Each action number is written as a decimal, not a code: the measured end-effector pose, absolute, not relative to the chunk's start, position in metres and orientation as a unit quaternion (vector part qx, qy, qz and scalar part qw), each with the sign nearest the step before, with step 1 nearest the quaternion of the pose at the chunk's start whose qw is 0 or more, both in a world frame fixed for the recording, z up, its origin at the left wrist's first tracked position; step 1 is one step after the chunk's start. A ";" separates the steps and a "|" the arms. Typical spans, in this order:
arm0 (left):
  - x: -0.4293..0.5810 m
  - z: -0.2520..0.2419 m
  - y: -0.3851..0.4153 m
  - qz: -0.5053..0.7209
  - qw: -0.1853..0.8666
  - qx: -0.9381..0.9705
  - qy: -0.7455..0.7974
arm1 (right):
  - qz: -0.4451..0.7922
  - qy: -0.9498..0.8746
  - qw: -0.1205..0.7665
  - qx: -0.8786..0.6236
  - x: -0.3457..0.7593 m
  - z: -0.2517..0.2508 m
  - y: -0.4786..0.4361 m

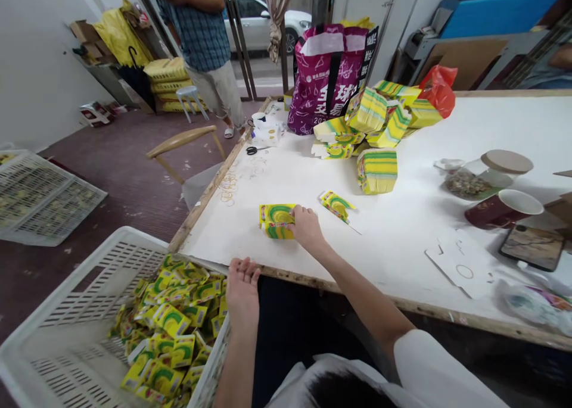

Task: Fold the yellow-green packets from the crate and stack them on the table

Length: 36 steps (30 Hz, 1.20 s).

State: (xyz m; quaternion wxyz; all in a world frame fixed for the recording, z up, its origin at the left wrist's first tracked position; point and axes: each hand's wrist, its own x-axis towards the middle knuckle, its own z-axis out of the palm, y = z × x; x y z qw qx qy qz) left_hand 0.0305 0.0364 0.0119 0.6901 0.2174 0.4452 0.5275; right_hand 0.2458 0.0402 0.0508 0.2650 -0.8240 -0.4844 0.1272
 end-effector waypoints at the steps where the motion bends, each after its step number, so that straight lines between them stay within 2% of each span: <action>1: 0.034 0.011 0.035 0.511 0.706 0.227 0.435 | 0.128 -0.487 0.273 -0.820 0.243 0.054 0.037; 5: 0.048 0.016 0.028 0.493 0.755 0.245 0.357 | 0.178 -0.519 0.318 -0.773 0.220 0.063 0.015; 10: 0.057 0.041 0.027 0.566 0.733 0.244 0.288 | 0.481 -0.527 0.448 -0.539 0.169 0.050 -0.018; 13: 0.058 0.046 0.032 0.604 0.714 0.213 0.285 | 0.537 -0.470 0.497 -0.493 0.150 0.044 -0.026; 17: 0.053 0.034 0.031 0.606 0.685 0.239 0.326 | 0.502 -0.471 0.481 -0.543 0.155 0.047 -0.023; 22: 0.047 0.019 0.022 0.560 0.628 0.340 0.420 | 0.433 -0.471 0.515 -0.570 0.180 0.053 -0.017; 26: 0.037 0.024 0.028 0.545 0.628 0.356 0.428 | 0.348 -0.507 0.524 -0.589 0.199 0.053 -0.018; 28: 0.026 0.033 0.037 0.551 0.621 0.385 0.403 | 0.262 -0.561 0.493 -0.612 0.210 0.055 -0.021; 30: 0.013 0.042 0.046 0.559 0.601 0.436 0.369 | 0.186 -0.631 0.421 -0.625 0.217 0.058 -0.024; 33: 0.001 0.052 0.054 0.456 0.583 0.568 0.360 | 0.147 -0.733 0.320 -0.583 0.210 0.063 -0.029; 36: 0.004 0.053 0.049 0.268 0.548 0.697 0.378 | 0.137 -0.763 0.344 -0.530 0.192 0.065 -0.031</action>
